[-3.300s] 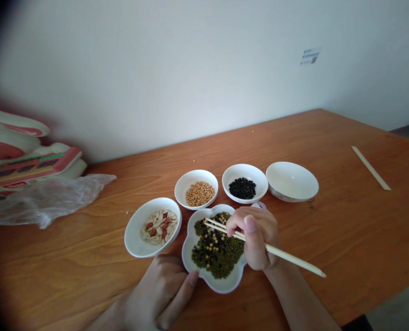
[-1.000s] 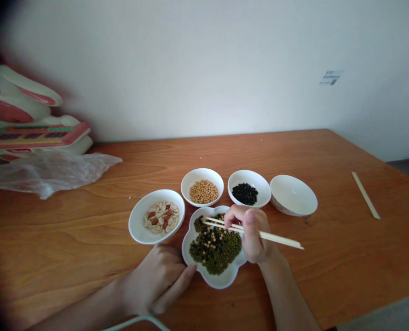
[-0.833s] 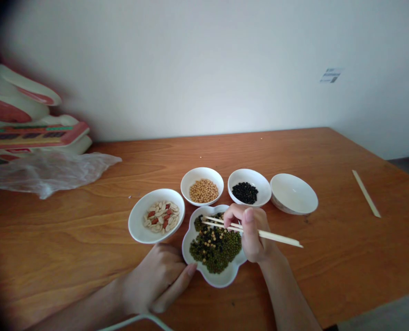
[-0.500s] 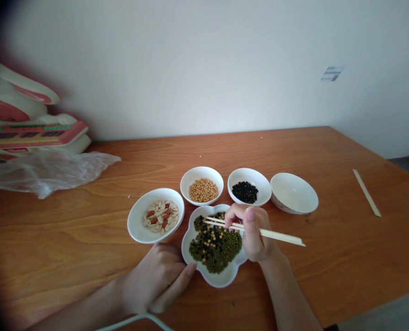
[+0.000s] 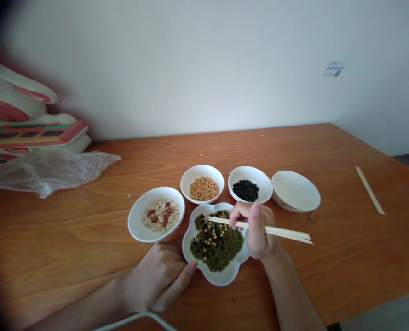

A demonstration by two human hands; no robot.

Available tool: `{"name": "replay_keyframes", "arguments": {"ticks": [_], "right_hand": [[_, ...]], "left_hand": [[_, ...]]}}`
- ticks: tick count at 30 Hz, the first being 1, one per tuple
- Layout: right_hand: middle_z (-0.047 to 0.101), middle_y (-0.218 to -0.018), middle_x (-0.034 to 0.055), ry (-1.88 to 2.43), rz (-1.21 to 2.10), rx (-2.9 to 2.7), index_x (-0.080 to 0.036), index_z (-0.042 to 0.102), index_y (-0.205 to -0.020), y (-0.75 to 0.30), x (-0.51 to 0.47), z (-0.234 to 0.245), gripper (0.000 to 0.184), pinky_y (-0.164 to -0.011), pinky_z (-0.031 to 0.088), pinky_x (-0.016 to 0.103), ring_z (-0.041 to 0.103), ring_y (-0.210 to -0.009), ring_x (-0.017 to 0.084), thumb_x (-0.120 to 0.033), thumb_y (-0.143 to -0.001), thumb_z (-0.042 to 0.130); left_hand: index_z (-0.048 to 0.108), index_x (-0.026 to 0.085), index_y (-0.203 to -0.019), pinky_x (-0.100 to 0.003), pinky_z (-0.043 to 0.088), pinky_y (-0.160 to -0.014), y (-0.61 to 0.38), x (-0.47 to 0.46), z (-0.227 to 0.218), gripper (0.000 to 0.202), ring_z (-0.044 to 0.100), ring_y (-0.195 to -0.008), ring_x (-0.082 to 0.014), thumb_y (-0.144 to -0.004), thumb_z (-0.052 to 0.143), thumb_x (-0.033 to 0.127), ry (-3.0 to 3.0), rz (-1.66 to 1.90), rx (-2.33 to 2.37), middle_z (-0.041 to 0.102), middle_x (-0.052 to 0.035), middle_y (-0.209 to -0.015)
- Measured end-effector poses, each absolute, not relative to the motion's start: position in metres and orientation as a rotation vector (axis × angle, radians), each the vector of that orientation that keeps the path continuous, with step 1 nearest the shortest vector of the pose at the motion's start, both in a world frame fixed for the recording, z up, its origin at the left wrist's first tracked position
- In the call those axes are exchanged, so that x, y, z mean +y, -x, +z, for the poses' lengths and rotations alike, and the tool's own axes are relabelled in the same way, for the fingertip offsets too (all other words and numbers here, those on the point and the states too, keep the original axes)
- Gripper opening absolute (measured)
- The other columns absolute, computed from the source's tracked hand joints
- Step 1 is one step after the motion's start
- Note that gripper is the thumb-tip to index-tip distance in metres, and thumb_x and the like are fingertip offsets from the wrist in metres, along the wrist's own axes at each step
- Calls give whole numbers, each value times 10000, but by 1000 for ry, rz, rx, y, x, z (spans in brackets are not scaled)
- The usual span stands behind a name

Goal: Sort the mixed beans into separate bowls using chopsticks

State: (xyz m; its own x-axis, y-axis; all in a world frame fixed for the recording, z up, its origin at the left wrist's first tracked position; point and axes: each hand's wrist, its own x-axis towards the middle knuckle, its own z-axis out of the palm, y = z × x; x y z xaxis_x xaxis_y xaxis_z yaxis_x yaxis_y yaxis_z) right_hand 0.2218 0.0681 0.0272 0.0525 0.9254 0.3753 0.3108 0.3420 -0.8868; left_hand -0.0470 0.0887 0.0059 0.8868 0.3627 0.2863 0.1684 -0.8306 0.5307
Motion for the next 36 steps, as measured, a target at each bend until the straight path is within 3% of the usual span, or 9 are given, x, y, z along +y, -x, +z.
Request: {"name": "replay_keyframes", "arguments": {"ticks": [9, 27, 36], "right_hand": [[575, -602, 37, 1189, 790, -1509, -237, 638, -674, -224, 68, 28, 851, -553, 377, 358, 529, -568, 185, -765, -1047, 84], [592, -595, 29, 1207, 725, -1510, -221, 652, -673, -218, 69, 32, 811, -546, 393, 327, 542, -560, 155, -681, -1100, 138], [598, -628, 42, 1174, 828, -1503, -251, 659, -715, -221, 70, 26, 773, -553, 393, 361, 530, -585, 191, -681, -1094, 141]], "left_hand": [[524, 183, -610, -344, 252, -508, 47, 88, 5, 535, 417, -404, -105, -1111, 338, 210, -2546, 501, 422, 617, -23, -529], [529, 188, -641, -360, 248, -512, 48, 89, 5, 503, 412, -422, -112, -1109, 346, 204, -2567, 499, 404, 632, -20, -554], [509, 187, -614, -355, 263, -511, 48, 89, 4, 525, 423, -419, -106, -1115, 358, 228, -2565, 536, 415, 624, -19, -543]]}}
